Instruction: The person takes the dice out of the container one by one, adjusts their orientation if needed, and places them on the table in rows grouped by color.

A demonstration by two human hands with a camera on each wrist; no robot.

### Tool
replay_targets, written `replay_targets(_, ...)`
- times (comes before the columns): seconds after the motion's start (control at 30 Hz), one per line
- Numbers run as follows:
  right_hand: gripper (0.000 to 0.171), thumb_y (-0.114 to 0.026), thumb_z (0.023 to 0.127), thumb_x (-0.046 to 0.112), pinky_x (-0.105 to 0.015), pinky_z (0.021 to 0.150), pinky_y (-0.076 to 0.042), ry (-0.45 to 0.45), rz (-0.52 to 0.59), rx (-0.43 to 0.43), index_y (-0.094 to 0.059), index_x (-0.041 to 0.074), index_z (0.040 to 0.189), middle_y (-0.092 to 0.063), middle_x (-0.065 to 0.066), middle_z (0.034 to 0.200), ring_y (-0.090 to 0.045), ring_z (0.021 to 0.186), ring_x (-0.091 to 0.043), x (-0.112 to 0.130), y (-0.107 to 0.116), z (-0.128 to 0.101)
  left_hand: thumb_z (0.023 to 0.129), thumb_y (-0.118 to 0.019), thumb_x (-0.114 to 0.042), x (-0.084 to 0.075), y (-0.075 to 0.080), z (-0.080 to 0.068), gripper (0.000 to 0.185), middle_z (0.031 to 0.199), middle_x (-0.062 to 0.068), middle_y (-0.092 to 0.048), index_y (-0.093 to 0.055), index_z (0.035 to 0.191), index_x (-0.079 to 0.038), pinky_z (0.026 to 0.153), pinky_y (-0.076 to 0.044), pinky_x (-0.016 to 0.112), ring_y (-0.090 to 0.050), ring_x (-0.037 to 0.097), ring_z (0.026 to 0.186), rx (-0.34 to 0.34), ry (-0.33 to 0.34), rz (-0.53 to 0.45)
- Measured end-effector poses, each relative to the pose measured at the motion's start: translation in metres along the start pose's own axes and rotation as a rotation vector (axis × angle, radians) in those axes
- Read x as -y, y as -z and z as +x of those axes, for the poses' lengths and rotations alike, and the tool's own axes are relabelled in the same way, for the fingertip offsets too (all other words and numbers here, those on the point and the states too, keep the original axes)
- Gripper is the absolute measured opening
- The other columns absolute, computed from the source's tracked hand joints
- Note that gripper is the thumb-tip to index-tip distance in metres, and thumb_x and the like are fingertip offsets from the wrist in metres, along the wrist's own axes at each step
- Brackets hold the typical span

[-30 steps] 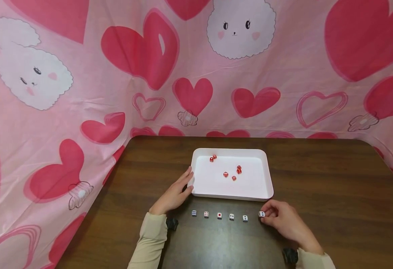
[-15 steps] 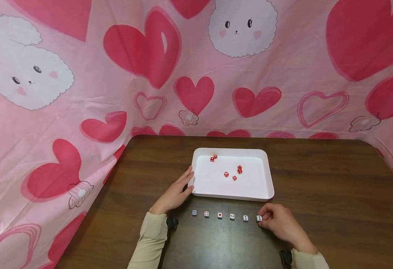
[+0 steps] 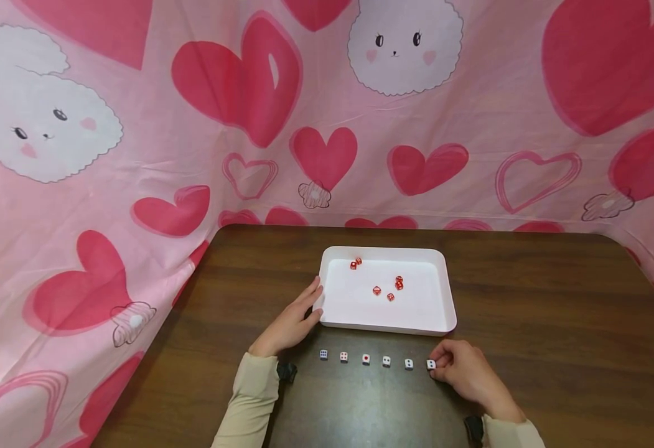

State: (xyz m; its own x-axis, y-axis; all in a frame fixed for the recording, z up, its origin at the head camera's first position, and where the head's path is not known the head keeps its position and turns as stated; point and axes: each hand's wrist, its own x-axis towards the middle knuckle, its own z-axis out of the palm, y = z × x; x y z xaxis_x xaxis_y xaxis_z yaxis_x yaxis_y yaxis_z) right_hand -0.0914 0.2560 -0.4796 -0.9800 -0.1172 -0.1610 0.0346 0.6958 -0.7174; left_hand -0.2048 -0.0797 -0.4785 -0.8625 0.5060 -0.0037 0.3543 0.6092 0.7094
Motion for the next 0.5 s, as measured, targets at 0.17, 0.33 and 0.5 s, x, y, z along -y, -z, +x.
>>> replay_targets(0.17,0.016,-0.078,0.073,0.007,-0.022,0.056,-0.042,-0.007,-0.003,-0.011,-0.066,0.005,0.084,-0.061,-0.001,0.071,-0.051,0.06,-0.001,0.0,-0.0013,0.0005,0.101,-0.048,-0.023,-0.0002,0.0001,-0.0002,0.057,0.163,-0.001,-0.013,-0.028,0.151,-0.006,0.117,-0.024,0.049,-0.02,0.031,0.148,-0.002,-0.007,0.002)
replay_targets(0.33,0.016,-0.078,0.072,0.007,-0.022,0.056,-0.041,-0.012,-0.015,-0.017,-0.066,0.006,0.083,-0.061,0.0,0.071,-0.051,0.06,-0.001,0.0006,-0.0016,0.0006,0.101,-0.048,-0.024,-0.0014,0.0011,-0.0009,0.057,0.163,-0.003,-0.012,-0.027,0.152,-0.008,0.118,-0.024,0.047,-0.019,0.029,0.149,-0.001,0.003,0.002)
replay_targets(0.5,0.016,-0.078,0.072,0.006,-0.022,0.056,-0.041,-0.022,-0.022,-0.02,-0.066,0.006,0.083,-0.061,0.0,0.071,-0.051,0.06,-0.002,0.0017,-0.0019,0.0004,0.101,-0.048,-0.023,-0.0018,0.0007,-0.0009,0.057,0.163,-0.002,-0.013,-0.027,0.152,-0.007,0.117,-0.024,0.048,-0.019,0.03,0.149,-0.001,0.004,0.005)
